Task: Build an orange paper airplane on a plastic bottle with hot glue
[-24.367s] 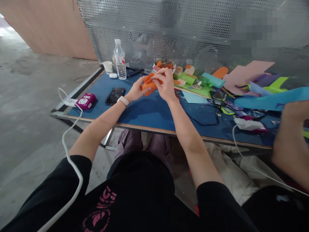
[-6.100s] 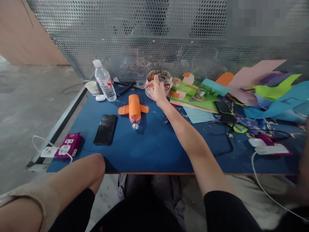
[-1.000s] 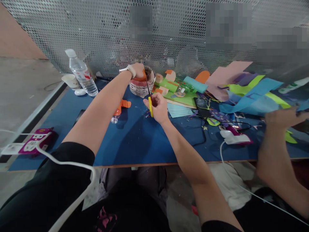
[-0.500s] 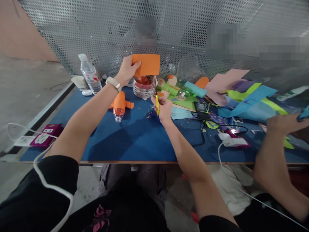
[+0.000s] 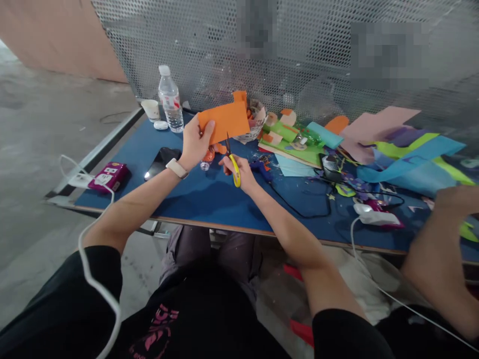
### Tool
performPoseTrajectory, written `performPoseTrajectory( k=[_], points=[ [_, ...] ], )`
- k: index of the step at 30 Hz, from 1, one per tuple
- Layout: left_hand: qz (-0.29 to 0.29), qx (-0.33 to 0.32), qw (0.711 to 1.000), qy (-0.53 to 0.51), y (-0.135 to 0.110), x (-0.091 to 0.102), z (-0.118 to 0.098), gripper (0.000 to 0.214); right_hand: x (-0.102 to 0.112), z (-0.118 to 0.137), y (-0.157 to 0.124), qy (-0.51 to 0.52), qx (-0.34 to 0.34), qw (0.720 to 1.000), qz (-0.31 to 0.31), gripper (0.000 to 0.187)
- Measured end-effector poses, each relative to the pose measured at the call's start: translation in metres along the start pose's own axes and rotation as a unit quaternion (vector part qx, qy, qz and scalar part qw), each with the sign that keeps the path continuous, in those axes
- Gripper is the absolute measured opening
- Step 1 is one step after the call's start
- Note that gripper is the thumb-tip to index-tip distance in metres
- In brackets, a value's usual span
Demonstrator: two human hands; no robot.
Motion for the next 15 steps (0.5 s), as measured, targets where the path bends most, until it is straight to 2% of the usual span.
performPoseTrajectory(
  k=[6,13,15],
  points=[
    [0.016,0.008,1.0,0.007,-0.02,-0.001,0.015,0.055,0.004,-0.007,-0.003,-0.023,-0.017,1.0,-0.008,0.09],
    [0.093,0.041,0.994,-0.028,-0.023,-0.011,0.018,0.066,0.012,-0.012,-0.003,-0.055,-0.011,0.998,0.005,0.089],
    [0.096,0.045,0.994,-0.034,-0.023,-0.013,0.019,0.067,0.012,-0.011,-0.003,-0.051,-0.011,0.999,0.012,0.089]
  ],
)
Point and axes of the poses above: each hand's wrist, its own y-axis towards the middle knuckle, its own x-axis out of the back of the hand, z = x × y, the point moved 4 cm from there along y, towards the middle knuckle, and after that the axes turned 15 degrees about x, right-handed, at the moved point
